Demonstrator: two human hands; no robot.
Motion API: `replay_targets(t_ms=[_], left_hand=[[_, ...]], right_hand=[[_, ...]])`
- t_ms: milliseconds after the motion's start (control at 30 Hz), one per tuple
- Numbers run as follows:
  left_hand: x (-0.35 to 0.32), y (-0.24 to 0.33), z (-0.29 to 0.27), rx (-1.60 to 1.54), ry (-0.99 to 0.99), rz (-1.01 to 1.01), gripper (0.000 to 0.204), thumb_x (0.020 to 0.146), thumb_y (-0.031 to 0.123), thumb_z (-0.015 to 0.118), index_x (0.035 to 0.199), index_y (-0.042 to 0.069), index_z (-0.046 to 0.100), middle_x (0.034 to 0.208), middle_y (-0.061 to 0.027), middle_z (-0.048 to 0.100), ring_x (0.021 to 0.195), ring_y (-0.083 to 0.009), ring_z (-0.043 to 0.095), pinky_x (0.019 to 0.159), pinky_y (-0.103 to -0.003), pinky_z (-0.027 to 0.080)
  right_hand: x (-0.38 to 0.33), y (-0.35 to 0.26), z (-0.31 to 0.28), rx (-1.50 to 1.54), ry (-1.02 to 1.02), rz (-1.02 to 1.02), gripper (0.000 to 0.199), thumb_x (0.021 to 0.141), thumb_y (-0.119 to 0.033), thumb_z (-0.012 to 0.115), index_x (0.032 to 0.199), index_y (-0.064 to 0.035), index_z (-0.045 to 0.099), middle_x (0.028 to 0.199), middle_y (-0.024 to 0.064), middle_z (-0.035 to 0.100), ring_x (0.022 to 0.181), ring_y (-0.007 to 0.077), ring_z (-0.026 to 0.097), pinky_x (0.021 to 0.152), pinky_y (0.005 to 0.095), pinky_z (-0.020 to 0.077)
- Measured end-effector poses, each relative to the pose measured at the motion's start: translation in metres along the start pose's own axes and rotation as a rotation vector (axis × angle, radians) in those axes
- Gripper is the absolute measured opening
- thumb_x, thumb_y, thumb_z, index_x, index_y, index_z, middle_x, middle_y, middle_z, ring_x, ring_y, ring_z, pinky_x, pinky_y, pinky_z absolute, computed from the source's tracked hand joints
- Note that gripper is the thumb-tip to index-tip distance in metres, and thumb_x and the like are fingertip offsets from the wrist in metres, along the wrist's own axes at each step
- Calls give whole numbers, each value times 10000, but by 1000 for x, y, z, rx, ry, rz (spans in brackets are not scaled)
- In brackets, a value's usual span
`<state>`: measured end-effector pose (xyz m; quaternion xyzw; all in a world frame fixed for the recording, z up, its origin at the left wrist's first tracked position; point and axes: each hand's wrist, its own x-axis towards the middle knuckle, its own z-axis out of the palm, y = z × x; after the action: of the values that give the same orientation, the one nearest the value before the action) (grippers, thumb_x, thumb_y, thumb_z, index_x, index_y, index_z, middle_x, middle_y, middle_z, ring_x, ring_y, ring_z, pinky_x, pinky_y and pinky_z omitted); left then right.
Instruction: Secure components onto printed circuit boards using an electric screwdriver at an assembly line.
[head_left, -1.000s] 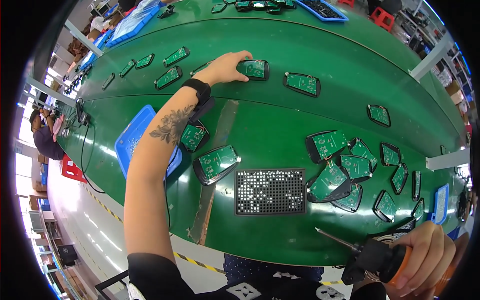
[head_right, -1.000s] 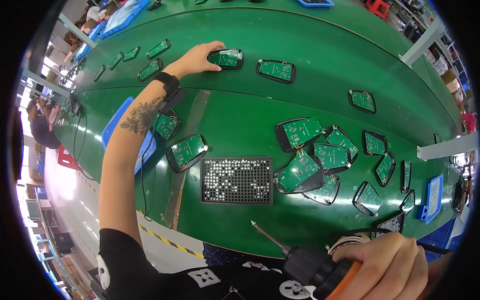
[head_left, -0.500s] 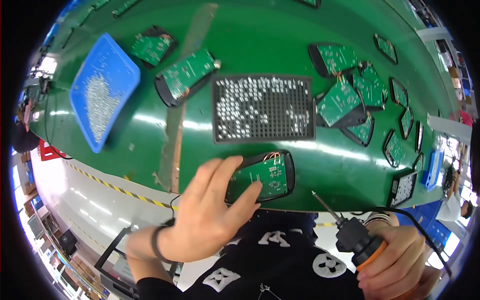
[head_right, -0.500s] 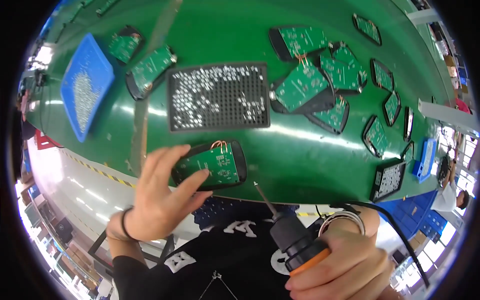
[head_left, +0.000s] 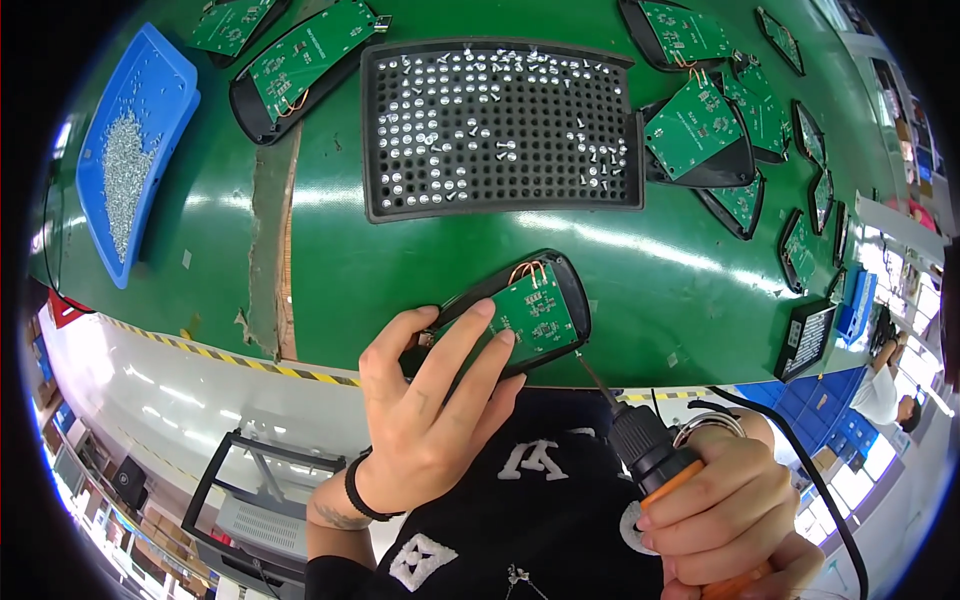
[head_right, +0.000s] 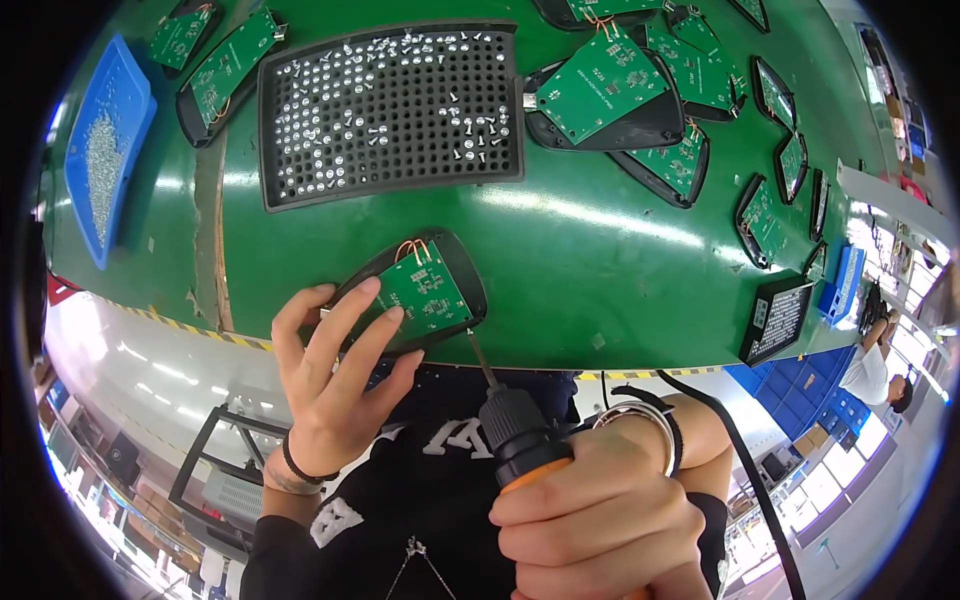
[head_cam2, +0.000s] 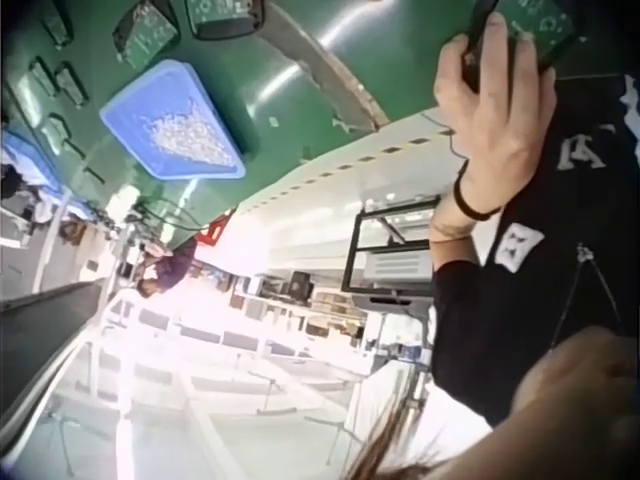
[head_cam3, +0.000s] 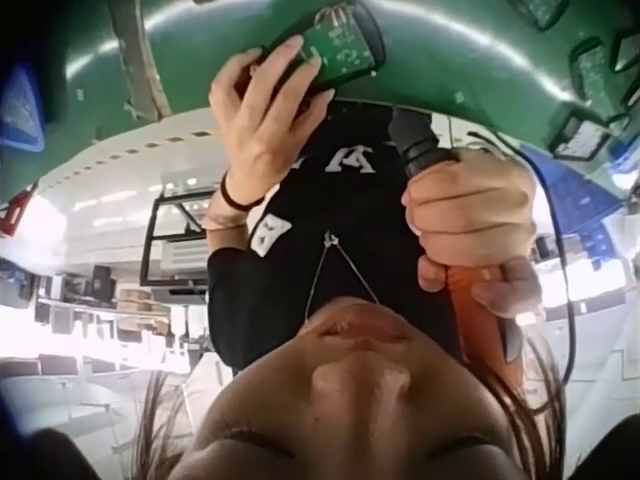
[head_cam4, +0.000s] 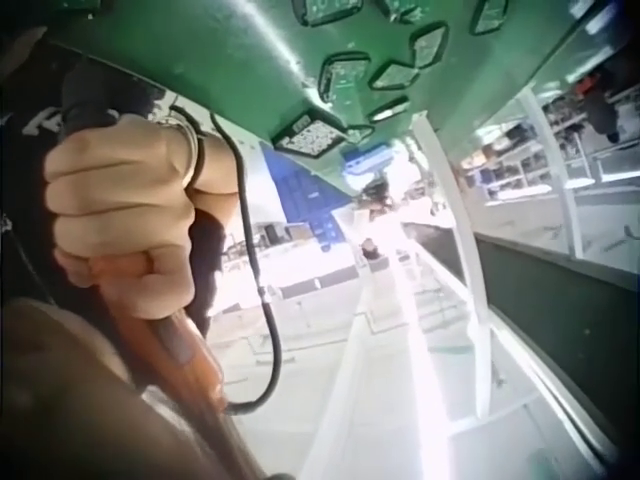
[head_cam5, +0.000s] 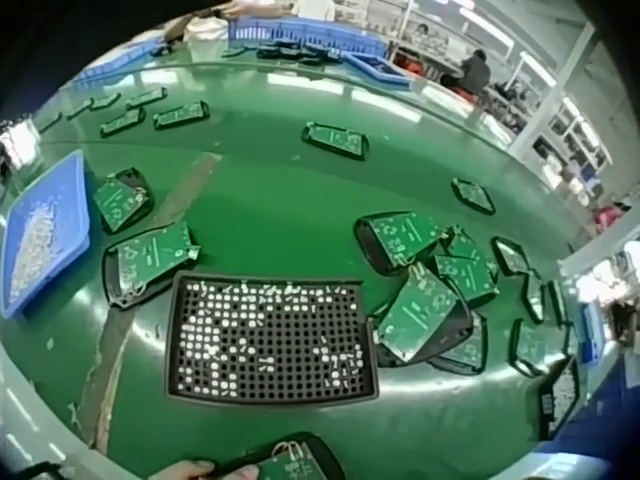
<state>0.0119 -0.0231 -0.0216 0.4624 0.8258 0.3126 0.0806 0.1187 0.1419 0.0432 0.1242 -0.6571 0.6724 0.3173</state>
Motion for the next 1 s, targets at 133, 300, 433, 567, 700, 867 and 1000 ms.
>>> replay_targets(t_ms=[133, 300, 433, 567, 700, 867, 1000], left_hand=[[0, -1, 0, -13, -6, 3, 449, 571, 47, 774, 1000, 73, 645, 1201, -63, 547, 1023, -330, 473, 749, -379, 435], [-1, -3, 1, -16, -2, 7, 445, 571, 54, 775, 996, 71, 644, 1198, -69, 547, 1020, -338, 472, 741, -377, 439], [-1, -3, 2, -18, 4, 14, 440, 572, 57, 774, 992, 70, 645, 1196, -73, 547, 1018, -342, 472, 742, -378, 441], [-1, -4, 1, -21, 2, 18, 435, 576, 60, 772, 992, 68, 645, 1194, -78, 549, 1014, -345, 473, 744, -380, 443], [-1, -4, 0, -26, -5, 23, 430, 582, 67, 771, 993, 67, 645, 1190, -82, 554, 1009, -347, 475, 744, -379, 444], [-1, -5, 1, -38, -6, 24, 423, 591, 77, 770, 994, 67, 646, 1178, -87, 567, 996, -346, 478, 736, -373, 442], [-1, -7, 2, -49, 6, 33, 417, 596, 85, 770, 994, 67, 647, 1168, -89, 575, 987, -343, 480, 725, -366, 440]], right_hand=[[3, 4, -2, 23, -41, -9, 445, 792, -37, 667, 1100, -93, 350, 610, 84, 552, 459, 199, 541, 438, 343, 516], [7, 8, -10, 79, -119, 31, 450, 793, -52, 675, 1092, -94, 341, 662, 103, 564, 493, 216, 558, 462, 356, 525], [8, 10, -12, 96, -144, 36, 461, 788, -51, 680, 1094, -94, 338, 676, 109, 566, 508, 224, 564, 464, 363, 525], [11, 10, -12, 98, -146, 42, 467, 781, -32, 678, 1093, -95, 338, 675, 109, 565, 509, 225, 563, 461, 365, 522], [14, 7, -8, 73, -135, 91, 462, 770, 1, 667, 1084, -89, 341, 665, 107, 560, 499, 222, 556, 461, 366, 523], [16, 5, -3, 17, -99, 115, 443, 751, 36, 650, 1056, -76, 349, 643, 99, 550, 463, 213, 536, 441, 363, 520], [15, 8, -1, 36, -63, 76, 433, 749, 28, 653, 1045, -71, 353, 635, 90, 545, 438, 202, 520, 415, 357, 513]])
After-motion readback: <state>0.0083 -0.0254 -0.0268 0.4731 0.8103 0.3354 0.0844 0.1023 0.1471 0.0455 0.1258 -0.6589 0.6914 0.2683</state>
